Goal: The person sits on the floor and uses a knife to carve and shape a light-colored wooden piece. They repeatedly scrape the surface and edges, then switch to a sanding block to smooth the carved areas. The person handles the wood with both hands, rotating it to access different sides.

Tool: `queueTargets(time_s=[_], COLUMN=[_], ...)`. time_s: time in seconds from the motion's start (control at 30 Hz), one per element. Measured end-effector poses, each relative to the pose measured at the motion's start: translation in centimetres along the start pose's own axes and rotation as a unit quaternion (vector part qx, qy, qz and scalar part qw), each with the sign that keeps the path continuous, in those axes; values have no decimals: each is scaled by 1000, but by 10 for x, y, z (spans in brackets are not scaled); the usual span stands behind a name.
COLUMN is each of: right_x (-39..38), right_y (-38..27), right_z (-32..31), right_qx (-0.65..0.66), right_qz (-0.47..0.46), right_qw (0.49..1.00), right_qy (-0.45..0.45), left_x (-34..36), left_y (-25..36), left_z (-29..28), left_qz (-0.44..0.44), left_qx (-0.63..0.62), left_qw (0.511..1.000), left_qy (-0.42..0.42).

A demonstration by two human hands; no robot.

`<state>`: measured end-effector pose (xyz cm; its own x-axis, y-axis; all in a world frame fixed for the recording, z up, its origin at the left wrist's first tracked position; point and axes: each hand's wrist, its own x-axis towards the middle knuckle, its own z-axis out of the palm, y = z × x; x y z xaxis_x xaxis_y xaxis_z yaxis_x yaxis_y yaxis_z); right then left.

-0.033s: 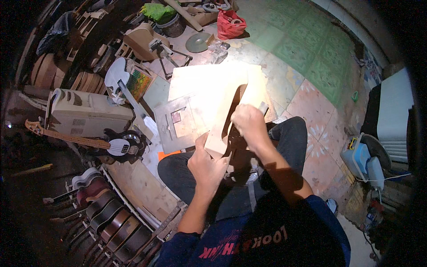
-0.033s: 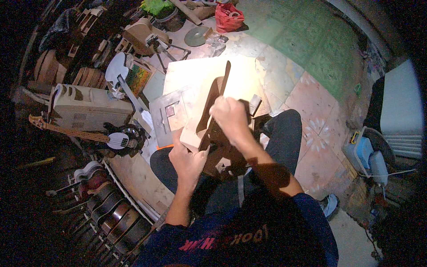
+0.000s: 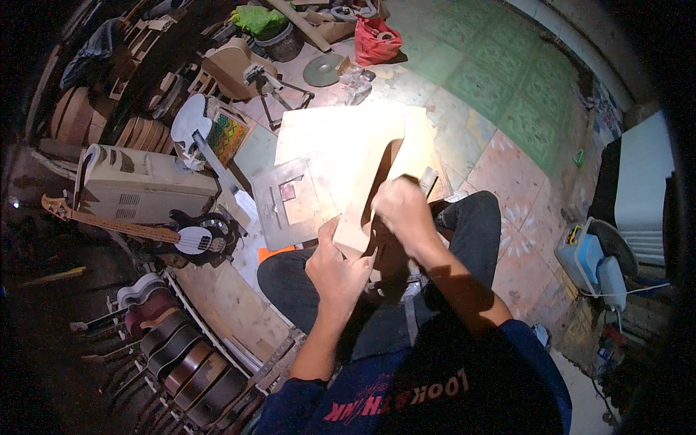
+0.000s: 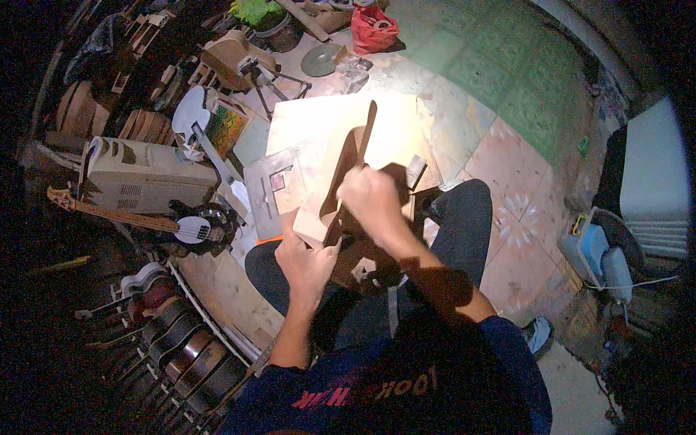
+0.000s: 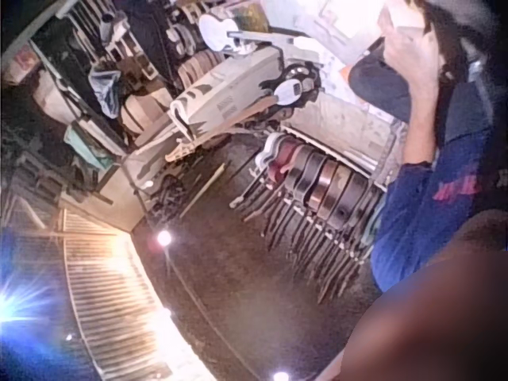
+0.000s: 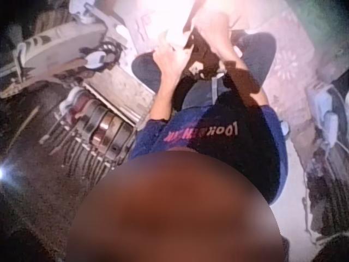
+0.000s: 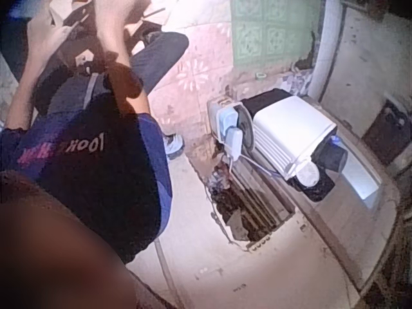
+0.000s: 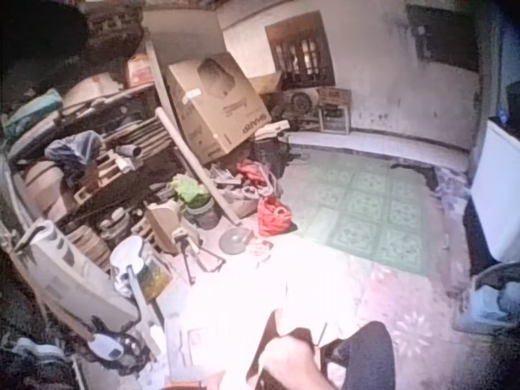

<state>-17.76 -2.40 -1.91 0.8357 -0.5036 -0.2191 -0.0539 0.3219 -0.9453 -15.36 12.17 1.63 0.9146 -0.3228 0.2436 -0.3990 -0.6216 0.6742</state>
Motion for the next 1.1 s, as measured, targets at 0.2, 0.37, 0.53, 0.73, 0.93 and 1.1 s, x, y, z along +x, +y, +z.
queueTargets(time_s=[0.2, 0.37, 0.53, 0.73, 0.93, 1.1], right_x=[22, 2, 3, 28, 24, -3], right_y=[-5, -2, 3, -7, -6, 2], right_z=[-10, -5, 0, -4, -11, 5], right_qx=[18, -25, -27, -53, -57, 10], right_qz=[50, 24, -12, -26, -1, -12], right_qw=[998, 999, 1000, 996, 998, 1000], right_qy=[43, -11, -5, 61, 0, -25], left_x=[0, -2, 3, 5, 7, 8], left_y=[1, -6, -2, -1, -5, -2], left_z=[-2, 0, -2, -3, -2, -4], left_qz=[10, 19, 34, 13, 31, 22], left_qx=[-8, -1, -1, 6, -5, 1], left_qw=[1000, 1000, 999, 1000, 1000, 1000], left_qy=[-3, 5, 9, 0, 2, -1])
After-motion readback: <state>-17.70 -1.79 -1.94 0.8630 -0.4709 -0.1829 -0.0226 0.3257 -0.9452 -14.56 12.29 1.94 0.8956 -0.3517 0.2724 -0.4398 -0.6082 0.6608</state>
